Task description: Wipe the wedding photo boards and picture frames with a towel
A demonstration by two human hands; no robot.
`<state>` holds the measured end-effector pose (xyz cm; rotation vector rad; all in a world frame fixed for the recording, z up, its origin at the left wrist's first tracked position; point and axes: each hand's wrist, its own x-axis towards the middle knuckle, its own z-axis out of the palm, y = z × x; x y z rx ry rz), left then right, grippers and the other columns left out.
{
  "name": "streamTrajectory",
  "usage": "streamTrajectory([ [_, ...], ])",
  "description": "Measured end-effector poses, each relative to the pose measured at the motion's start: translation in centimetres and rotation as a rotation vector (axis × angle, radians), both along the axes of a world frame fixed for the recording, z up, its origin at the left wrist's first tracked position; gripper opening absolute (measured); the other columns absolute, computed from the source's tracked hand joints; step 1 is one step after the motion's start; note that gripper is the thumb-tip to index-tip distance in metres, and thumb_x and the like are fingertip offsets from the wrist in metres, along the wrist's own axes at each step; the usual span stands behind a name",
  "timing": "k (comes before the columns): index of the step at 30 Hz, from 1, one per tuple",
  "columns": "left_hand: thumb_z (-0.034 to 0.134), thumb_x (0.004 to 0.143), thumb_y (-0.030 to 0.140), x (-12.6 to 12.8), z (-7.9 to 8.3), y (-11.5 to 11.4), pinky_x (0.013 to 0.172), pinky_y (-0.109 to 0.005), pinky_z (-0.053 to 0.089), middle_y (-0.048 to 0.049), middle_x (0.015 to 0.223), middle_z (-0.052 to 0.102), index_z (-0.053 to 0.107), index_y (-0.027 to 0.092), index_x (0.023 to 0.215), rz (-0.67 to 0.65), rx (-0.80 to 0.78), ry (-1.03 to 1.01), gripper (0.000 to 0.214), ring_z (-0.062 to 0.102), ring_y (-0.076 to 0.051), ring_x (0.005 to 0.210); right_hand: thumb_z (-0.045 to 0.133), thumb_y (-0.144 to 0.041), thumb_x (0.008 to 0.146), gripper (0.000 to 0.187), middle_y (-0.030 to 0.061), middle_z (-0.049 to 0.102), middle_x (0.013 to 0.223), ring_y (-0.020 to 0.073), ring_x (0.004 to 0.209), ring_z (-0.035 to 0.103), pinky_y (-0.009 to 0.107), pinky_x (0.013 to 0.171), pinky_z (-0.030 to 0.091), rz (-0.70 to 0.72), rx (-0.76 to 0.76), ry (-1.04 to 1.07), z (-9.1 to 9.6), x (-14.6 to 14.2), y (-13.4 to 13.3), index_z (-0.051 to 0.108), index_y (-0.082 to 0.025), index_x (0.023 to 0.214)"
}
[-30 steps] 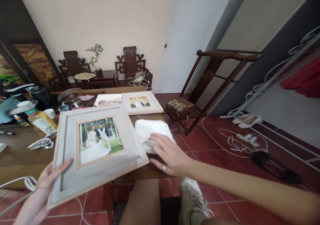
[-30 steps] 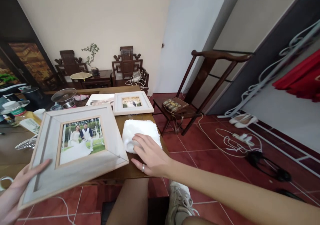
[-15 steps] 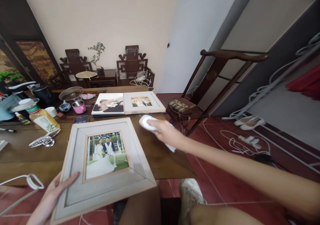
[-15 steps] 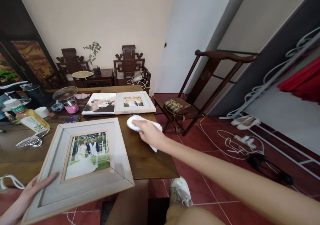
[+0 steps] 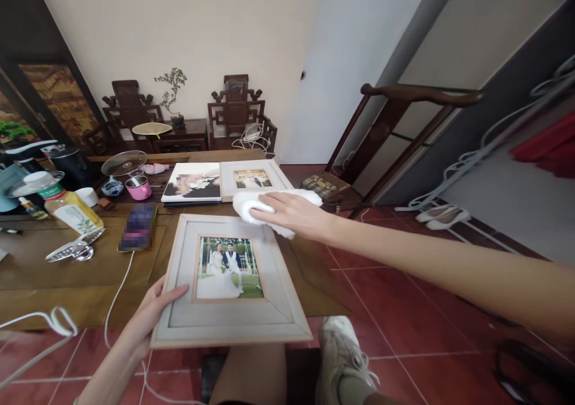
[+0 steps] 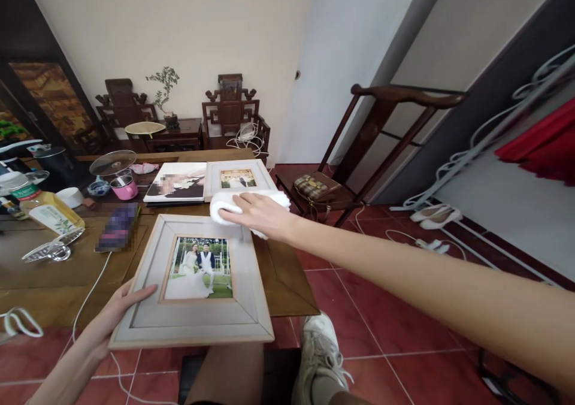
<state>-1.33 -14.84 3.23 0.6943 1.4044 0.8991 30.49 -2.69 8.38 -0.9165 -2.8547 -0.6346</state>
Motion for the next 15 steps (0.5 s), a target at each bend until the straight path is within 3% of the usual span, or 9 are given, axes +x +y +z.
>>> streamTrajectory([
  [5, 0.083, 0.057, 0.040, 0.8, -0.3, 0.9, 0.070, -0.030, 0.056, -0.0088, 0.093, 0.076, 0.066, 0.017, 0.106, -0.006, 0.038, 0.031, 0.057, 0.072, -0.025, 0.082, 0.043, 0.006, 0.080, 0.056, 0.0157, 0.061, 0.120, 0.0280, 0.105, 0.056, 0.045, 0.085, 0.046, 0.021, -0.050, 0.003, -4.1, -0.9, -1.0, 0.053, -0.022, 0.127],
  [8, 0.081, 0.059, 0.042, 0.9, -0.7, 1.4, 0.071, -0.030, 0.056, -0.0088, 0.093, 0.076, 0.067, 0.017, 0.102, -0.015, 0.060, 0.102, 0.052, 0.071, -0.026, 0.085, 0.044, 0.008, 0.077, 0.057, 0.0153, 0.062, 0.115, 0.0277, 0.104, 0.056, 0.043, 0.086, 0.047, 0.026, -0.142, 0.116, -5.0, -0.6, -1.1, 0.056, -0.021, 0.124],
  [12, 0.076, 0.063, 0.047, 0.5, -0.6, 2.1, 0.076, -0.031, 0.055, -0.0094, 0.095, 0.075, 0.069, 0.016, 0.095, -0.075, 0.146, 0.290, 0.046, 0.069, -0.028, 0.092, 0.039, 0.011, 0.073, 0.065, 0.0158, 0.056, 0.129, 0.0279, 0.114, 0.054, 0.042, 0.087, 0.050, -0.077, -0.149, 0.317, -1.9, 1.4, 0.4, 0.053, -0.018, 0.128],
  [15, 0.072, 0.066, 0.049, 0.1, -0.7, 2.7, 0.086, -0.036, 0.052, -0.0112, 0.101, 0.073, 0.067, 0.014, 0.099, -0.135, 0.315, 0.520, 0.048, 0.067, -0.031, 0.099, 0.036, 0.006, 0.082, 0.051, 0.0146, 0.047, 0.141, 0.0306, 0.128, 0.044, 0.049, 0.096, 0.047, -0.107, -0.008, 0.396, 0.9, 2.8, 1.3, 0.056, -0.019, 0.121],
])
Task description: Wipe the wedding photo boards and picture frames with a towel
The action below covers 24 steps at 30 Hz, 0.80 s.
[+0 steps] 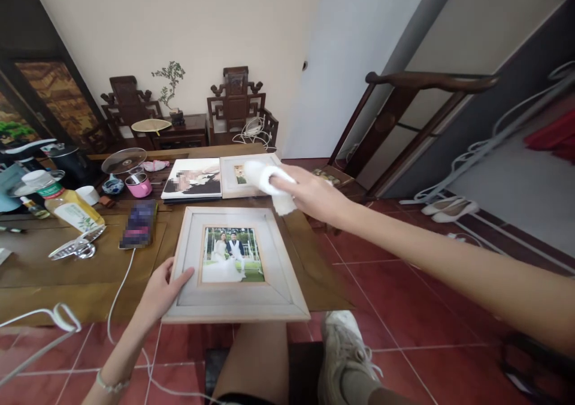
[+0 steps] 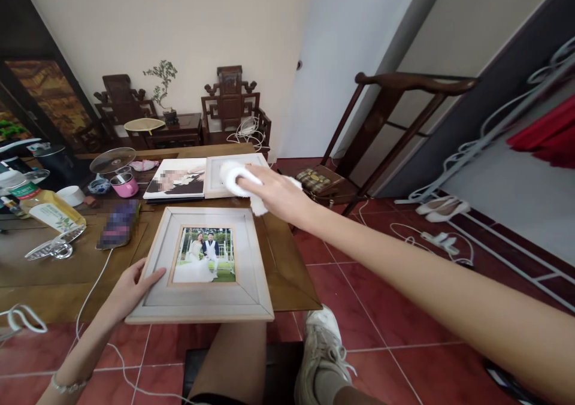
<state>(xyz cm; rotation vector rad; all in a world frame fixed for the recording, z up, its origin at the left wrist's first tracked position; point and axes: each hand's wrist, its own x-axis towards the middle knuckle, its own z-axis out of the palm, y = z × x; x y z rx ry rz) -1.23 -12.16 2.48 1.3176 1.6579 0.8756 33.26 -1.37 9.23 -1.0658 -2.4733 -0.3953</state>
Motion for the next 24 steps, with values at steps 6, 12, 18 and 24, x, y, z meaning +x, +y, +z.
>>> streamTrajectory([
  [6, 0.057, 0.081, 0.044, -0.3, -1.7, 0.7, 0.110, -0.048, 0.034, -0.0207, 0.133, 0.051, 0.047, 0.009, 0.134, -0.082, 0.392, 0.471, 0.065, 0.047, -0.034, 0.129, 0.042, -0.002, 0.091, 0.035, 0.0081, 0.050, 0.140, 0.0316, 0.136, 0.037, 0.056, 0.100, 0.043, 0.057, 0.074, -0.134, -1.7, -0.8, 0.2, 0.060, -0.026, 0.107],
  [12, 0.041, 0.096, 0.030, -0.7, -2.4, 1.3, 0.117, -0.047, 0.022, -0.0147, 0.160, 0.014, 0.044, 0.018, 0.139, -0.385, 0.559, 0.557, 0.045, 0.016, -0.028, 0.147, 0.045, 0.001, 0.086, 0.044, 0.0158, 0.057, 0.128, 0.0303, 0.116, 0.053, 0.049, 0.091, 0.047, 0.054, -0.064, -0.326, -5.9, -3.4, -1.3, 0.056, -0.021, 0.123],
  [18, 0.033, 0.095, 0.014, -1.4, -3.2, 1.1, 0.117, -0.051, 0.022, -0.0135, 0.160, 0.017, 0.050, 0.017, 0.134, -0.457, 0.615, 0.584, 0.043, 0.015, -0.027, 0.147, 0.043, 0.010, 0.073, 0.067, 0.0164, 0.049, 0.135, 0.0295, 0.128, 0.043, 0.049, 0.100, 0.039, 0.024, -0.186, -0.257, -6.9, -3.5, -1.5, 0.054, -0.021, 0.131],
  [24, 0.036, 0.081, 0.000, -1.3, -2.7, 2.2, 0.117, -0.055, 0.022, -0.0082, 0.159, 0.021, 0.050, 0.019, 0.134, -0.555, 0.574, 0.614, 0.059, 0.010, -0.027, 0.148, 0.045, 0.007, 0.076, 0.068, 0.0217, 0.041, 0.143, 0.0354, 0.138, 0.029, 0.056, 0.105, 0.030, 0.020, -0.301, -0.334, -7.2, -4.2, -0.4, 0.047, -0.018, 0.139],
])
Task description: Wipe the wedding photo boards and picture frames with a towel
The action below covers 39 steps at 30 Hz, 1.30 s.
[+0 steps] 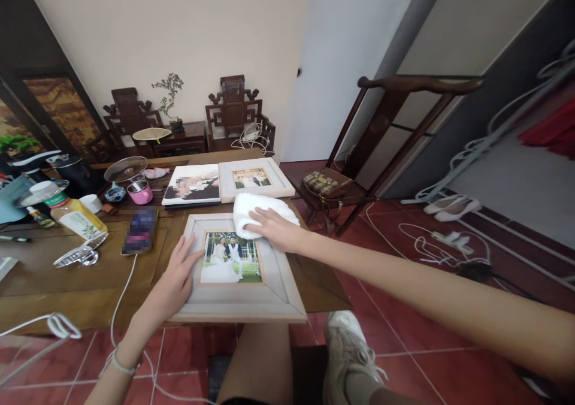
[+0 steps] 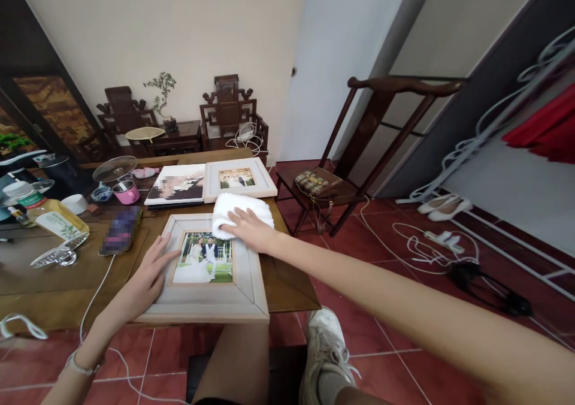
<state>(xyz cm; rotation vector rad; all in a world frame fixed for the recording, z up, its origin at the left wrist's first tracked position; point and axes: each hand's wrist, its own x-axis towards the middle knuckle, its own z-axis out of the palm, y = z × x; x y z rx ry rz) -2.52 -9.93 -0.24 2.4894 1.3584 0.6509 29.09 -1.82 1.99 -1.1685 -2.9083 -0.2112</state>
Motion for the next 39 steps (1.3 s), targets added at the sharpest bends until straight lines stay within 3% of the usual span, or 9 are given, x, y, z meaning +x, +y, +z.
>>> streamTrajectory([
  [4, 0.035, 0.079, -0.001, 0.1, -0.1, 1.2, 0.118, -0.052, 0.024, -0.0083, 0.151, 0.039, 0.050, 0.018, 0.134, -0.020, -0.026, 0.012, 0.060, 0.021, -0.024, 0.146, 0.041, 0.005, 0.081, 0.062, 0.0206, 0.040, 0.145, 0.0356, 0.138, 0.030, 0.057, 0.106, 0.029, 0.032, 0.032, -0.048, 0.2, 0.1, -0.4, 0.049, -0.019, 0.137],
  [9, 0.032, 0.079, -0.002, 0.0, -1.7, 1.4, 0.118, -0.051, 0.026, -0.0129, 0.146, 0.046, 0.048, 0.014, 0.136, 0.026, 0.067, -0.063, 0.061, 0.026, -0.023, 0.145, 0.044, 0.010, 0.073, 0.071, 0.0215, 0.034, 0.149, 0.0384, 0.140, 0.025, 0.059, 0.107, 0.027, -0.040, -0.027, -0.095, 1.5, -1.0, -2.3, 0.046, -0.016, 0.139],
  [16, 0.030, 0.082, -0.001, 0.1, -2.3, 1.2, 0.117, -0.050, 0.027, -0.0177, 0.147, 0.042, 0.047, 0.010, 0.135, 0.064, 0.133, -0.054, 0.057, 0.029, -0.023, 0.143, 0.048, 0.009, 0.066, 0.071, 0.0219, 0.050, 0.134, 0.0430, 0.130, 0.039, 0.059, 0.099, 0.038, -0.077, -0.397, -0.133, 6.3, -4.3, -10.5, 0.050, -0.015, 0.133],
  [20, 0.031, 0.081, -0.001, 0.7, -2.3, 1.4, 0.117, -0.050, 0.028, -0.0201, 0.147, 0.041, 0.045, 0.007, 0.137, 0.091, 0.162, -0.010, 0.058, 0.028, -0.025, 0.144, 0.055, 0.007, 0.063, 0.075, 0.0220, 0.043, 0.143, 0.0454, 0.133, 0.034, 0.061, 0.101, 0.036, -0.042, -0.511, -0.104, 6.7, -4.6, -13.6, 0.049, -0.017, 0.134],
  [23, 0.032, 0.079, -0.002, 1.2, -2.1, 1.7, 0.115, -0.050, 0.031, -0.0177, 0.149, 0.041, 0.045, 0.010, 0.138, 0.115, 0.137, 0.054, 0.061, 0.027, -0.025, 0.144, 0.050, 0.009, 0.066, 0.076, 0.0195, 0.041, 0.146, 0.0422, 0.138, 0.030, 0.059, 0.105, 0.032, -0.079, -0.392, -0.058, 4.9, -3.7, -12.0, 0.047, -0.019, 0.136],
  [27, 0.032, 0.077, -0.005, 1.5, -1.6, 1.7, 0.113, -0.047, 0.036, -0.0133, 0.150, 0.041, 0.044, 0.014, 0.140, 0.121, 0.074, 0.119, 0.067, 0.032, -0.024, 0.142, 0.044, 0.014, 0.065, 0.080, 0.0200, 0.031, 0.152, 0.0363, 0.142, 0.022, 0.057, 0.110, 0.025, -0.115, -0.139, -0.046, 2.1, -2.1, -5.9, 0.046, -0.019, 0.138],
  [32, 0.034, 0.077, -0.003, 1.6, -1.3, 1.5, 0.113, -0.045, 0.035, -0.0123, 0.149, 0.043, 0.044, 0.016, 0.140, 0.160, 0.059, 0.047, 0.067, 0.039, -0.022, 0.138, 0.041, 0.011, 0.075, 0.070, 0.0194, 0.033, 0.151, 0.0345, 0.142, 0.023, 0.057, 0.108, 0.028, -0.143, 0.037, -0.028, 1.1, -1.4, 0.2, 0.044, -0.018, 0.138],
  [35, 0.034, 0.079, -0.002, 1.7, -1.4, 1.4, 0.114, -0.045, 0.034, -0.0120, 0.148, 0.044, 0.046, 0.016, 0.139, 0.177, 0.049, -0.019, 0.064, 0.040, -0.021, 0.138, 0.043, 0.009, 0.075, 0.068, 0.0199, 0.037, 0.148, 0.0357, 0.140, 0.026, 0.057, 0.105, 0.032, -0.105, -0.006, -0.059, 1.9, -2.1, -0.6, 0.045, -0.017, 0.138],
  [39, 0.032, 0.081, 0.000, 1.7, -1.6, 1.4, 0.115, -0.045, 0.033, -0.0114, 0.148, 0.045, 0.048, 0.015, 0.137, 0.176, 0.017, -0.059, 0.061, 0.040, -0.021, 0.137, 0.048, 0.009, 0.071, 0.067, 0.0248, 0.041, 0.143, 0.0413, 0.136, 0.032, 0.062, 0.102, 0.033, -0.098, -0.188, -0.106, 3.3, -3.5, -6.3, 0.051, -0.015, 0.133],
])
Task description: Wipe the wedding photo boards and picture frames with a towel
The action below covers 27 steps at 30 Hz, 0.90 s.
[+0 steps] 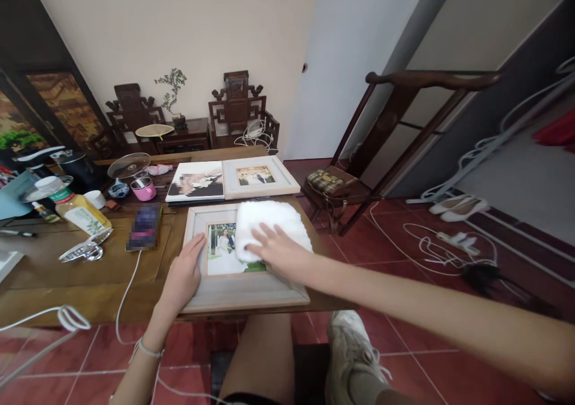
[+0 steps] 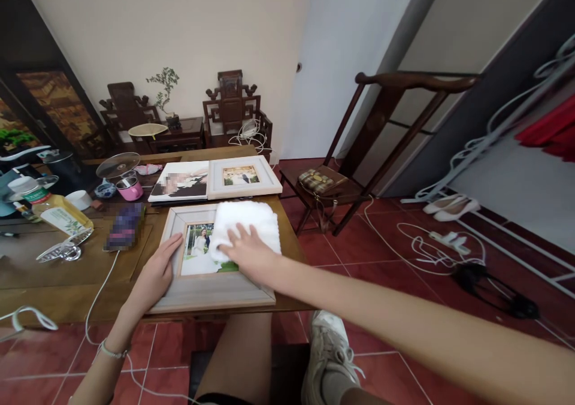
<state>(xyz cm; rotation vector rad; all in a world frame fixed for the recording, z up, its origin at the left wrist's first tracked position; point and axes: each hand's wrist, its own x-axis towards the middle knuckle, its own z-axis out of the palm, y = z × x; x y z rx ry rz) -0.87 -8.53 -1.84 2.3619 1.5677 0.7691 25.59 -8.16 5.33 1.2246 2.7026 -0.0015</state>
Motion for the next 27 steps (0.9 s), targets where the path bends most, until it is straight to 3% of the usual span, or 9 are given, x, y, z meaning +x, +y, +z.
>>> streamTrajectory([
  [3, 0.032, 0.080, -0.001, -0.2, 0.1, 0.3, 0.116, -0.045, 0.032, -0.0118, 0.146, 0.046, 0.050, 0.014, 0.136, -0.024, -0.005, -0.026, 0.060, 0.041, -0.021, 0.136, 0.051, 0.007, 0.068, 0.066, 0.0234, 0.047, 0.138, 0.0425, 0.131, 0.038, 0.060, 0.098, 0.039, 0.062, -0.135, 0.027, 0.9, -0.3, -4.0, 0.052, -0.016, 0.131],
  [5, 0.034, 0.079, 0.000, -0.4, 0.2, 0.7, 0.115, -0.045, 0.033, -0.0120, 0.142, 0.051, 0.054, 0.013, 0.132, -0.052, 0.010, -0.039, 0.058, 0.045, -0.021, 0.133, 0.048, 0.007, 0.068, 0.065, 0.0219, 0.048, 0.138, 0.0413, 0.131, 0.040, 0.057, 0.097, 0.041, 0.092, -0.183, 0.055, 1.2, 0.0, -5.1, 0.054, -0.016, 0.128],
  [9, 0.037, 0.083, 0.004, -0.6, 0.6, 1.4, 0.111, -0.047, 0.038, -0.0125, 0.128, 0.058, 0.061, 0.016, 0.124, -0.083, 0.057, -0.045, 0.049, 0.052, -0.023, 0.123, 0.043, 0.008, 0.070, 0.062, 0.0205, 0.049, 0.138, 0.0388, 0.134, 0.037, 0.058, 0.103, 0.036, 0.100, -0.177, 0.114, 1.1, 1.0, -5.0, 0.056, -0.015, 0.126],
  [13, 0.035, 0.091, 0.011, -0.5, 0.5, 1.4, 0.113, -0.047, 0.036, -0.0147, 0.137, 0.050, 0.057, 0.015, 0.128, -0.090, 0.069, -0.026, 0.044, 0.045, -0.024, 0.131, 0.046, 0.007, 0.070, 0.060, 0.0191, 0.050, 0.138, 0.0365, 0.135, 0.036, 0.057, 0.106, 0.032, 0.092, -0.141, 0.155, 0.6, 1.1, -4.6, 0.057, -0.014, 0.125],
  [16, 0.032, 0.094, 0.015, -0.5, 0.5, 1.4, 0.114, -0.046, 0.033, -0.0163, 0.142, 0.045, 0.050, 0.014, 0.135, -0.098, 0.048, 0.007, 0.045, 0.040, -0.025, 0.136, 0.044, 0.007, 0.074, 0.061, 0.0193, 0.045, 0.144, 0.0366, 0.138, 0.031, 0.059, 0.107, 0.029, 0.038, -0.014, 0.136, -0.4, 1.0, -2.9, 0.054, -0.015, 0.130],
  [20, 0.031, 0.096, 0.017, -0.7, 0.8, 1.7, 0.116, -0.046, 0.031, -0.0177, 0.146, 0.042, 0.042, 0.012, 0.142, -0.150, 0.021, 0.058, 0.047, 0.036, -0.025, 0.139, 0.041, 0.011, 0.076, 0.067, 0.0192, 0.031, 0.153, 0.0401, 0.142, 0.020, 0.066, 0.106, 0.023, -0.012, 0.192, 0.069, -2.0, 1.5, 2.7, 0.050, -0.017, 0.136],
  [23, 0.032, 0.096, 0.019, -0.7, 0.8, 2.0, 0.116, -0.045, 0.032, -0.0157, 0.146, 0.044, 0.043, 0.015, 0.141, -0.166, 0.027, 0.057, 0.047, 0.037, -0.024, 0.139, 0.041, 0.011, 0.077, 0.066, 0.0200, 0.028, 0.154, 0.0410, 0.142, 0.017, 0.065, 0.107, 0.024, -0.019, 0.247, 0.068, -2.4, 2.0, 6.4, 0.047, -0.014, 0.138],
  [25, 0.032, 0.097, 0.020, -0.6, 0.6, 2.2, 0.115, -0.045, 0.033, -0.0142, 0.145, 0.046, 0.047, 0.016, 0.139, -0.138, 0.039, 0.039, 0.045, 0.040, -0.024, 0.137, 0.042, 0.010, 0.078, 0.066, 0.0201, 0.031, 0.153, 0.0408, 0.142, 0.018, 0.064, 0.106, 0.026, -0.011, 0.223, 0.063, -2.3, 2.2, 7.0, 0.046, -0.013, 0.139],
  [27, 0.032, 0.096, 0.021, -0.3, 0.4, 2.3, 0.115, -0.045, 0.033, -0.0150, 0.143, 0.048, 0.051, 0.013, 0.135, -0.092, 0.041, 0.026, 0.044, 0.043, -0.024, 0.135, 0.043, 0.010, 0.076, 0.067, 0.0197, 0.034, 0.152, 0.0407, 0.142, 0.020, 0.064, 0.106, 0.026, 0.007, 0.166, 0.040, -2.0, 2.1, 5.7, 0.047, -0.014, 0.139],
])
